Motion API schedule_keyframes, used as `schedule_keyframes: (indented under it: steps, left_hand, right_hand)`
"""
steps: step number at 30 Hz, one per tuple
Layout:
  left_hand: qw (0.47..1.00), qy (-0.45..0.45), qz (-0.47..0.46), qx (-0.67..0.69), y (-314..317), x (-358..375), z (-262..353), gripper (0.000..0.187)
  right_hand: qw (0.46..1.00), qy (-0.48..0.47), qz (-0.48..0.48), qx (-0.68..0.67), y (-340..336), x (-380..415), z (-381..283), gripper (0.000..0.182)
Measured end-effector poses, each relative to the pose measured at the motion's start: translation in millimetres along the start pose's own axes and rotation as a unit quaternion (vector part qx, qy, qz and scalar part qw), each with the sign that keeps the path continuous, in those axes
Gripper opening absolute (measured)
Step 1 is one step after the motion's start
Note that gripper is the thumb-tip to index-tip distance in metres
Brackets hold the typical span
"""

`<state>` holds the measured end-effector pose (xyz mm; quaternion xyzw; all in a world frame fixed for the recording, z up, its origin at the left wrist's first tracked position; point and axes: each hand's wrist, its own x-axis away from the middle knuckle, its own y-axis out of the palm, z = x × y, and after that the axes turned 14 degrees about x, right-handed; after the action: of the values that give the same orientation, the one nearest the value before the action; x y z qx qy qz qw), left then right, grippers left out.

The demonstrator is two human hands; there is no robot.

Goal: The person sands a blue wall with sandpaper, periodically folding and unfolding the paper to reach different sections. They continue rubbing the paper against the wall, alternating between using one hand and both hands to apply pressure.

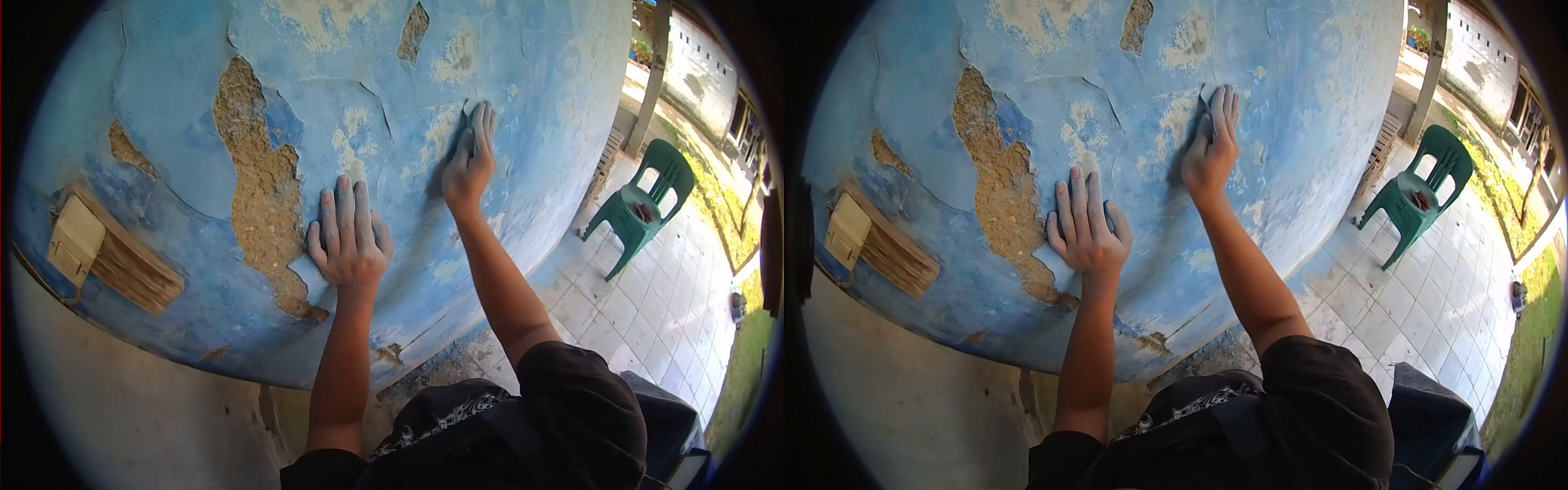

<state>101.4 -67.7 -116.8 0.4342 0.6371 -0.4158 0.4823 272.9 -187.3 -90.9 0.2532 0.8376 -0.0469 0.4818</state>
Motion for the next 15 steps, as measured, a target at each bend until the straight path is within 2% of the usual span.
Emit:
schedule_keyframes:
  steps: [1,3,4,6,7,9,10,12,13,14,15]
  left_hand:
    - [1.0,-0.004,-0.005,0.003,-2,1,0,0.036]
    - [0.999,-0.014,-0.014,0.028,-5,0,-2,0.037]
    - [0.999,-0.018,-0.024,0.039,-8,0,-3,0.036]
    - [0.999,-0.01,-0.017,0.051,-5,3,-7,0.036]
    - [0.998,-0.007,-0.011,0.057,-6,6,-9,0.035]
    - [0.998,-0.004,0.001,0.056,-3,5,-10,0.035]
    - [0.998,-0.003,0.003,0.055,-3,5,-7,0.035]
    - [0.999,-0.009,0.001,0.053,-5,7,-5,0.035]
    - [0.999,-0.007,0.003,0.052,-3,4,-5,0.034]
    - [0.999,-0.002,0.009,0.053,-1,0,-6,0.034]
    - [0.999,-0.003,0.006,0.05,-2,-2,-5,0.034]
  right_hand:
    - [1.0,0.006,0.007,0.013,6,-1,-26,0.052]
    - [0.983,-0.145,-0.112,-0.012,-4,34,-54,0.059]
    - [0.984,-0.14,-0.111,-0.008,-10,42,-39,0.059]
    - [0.925,-0.299,-0.228,0.043,-24,50,9,0.064]
    - [0.952,-0.259,-0.154,0.05,-20,33,21,0.057]
    - [0.996,-0.08,-0.009,0.023,-5,-22,26,0.052]
    - [0.996,-0.086,-0.01,0.022,-4,-32,16,0.052]
    - [0.999,-0.02,0.038,0.026,12,-31,-9,0.049]
    - [0.996,-0.084,-0.011,0.012,6,-8,-28,0.053]
    - [0.983,-0.153,-0.105,0.014,-6,29,-31,0.057]
    - [0.955,-0.199,-0.219,0.034,-21,57,-17,0.053]
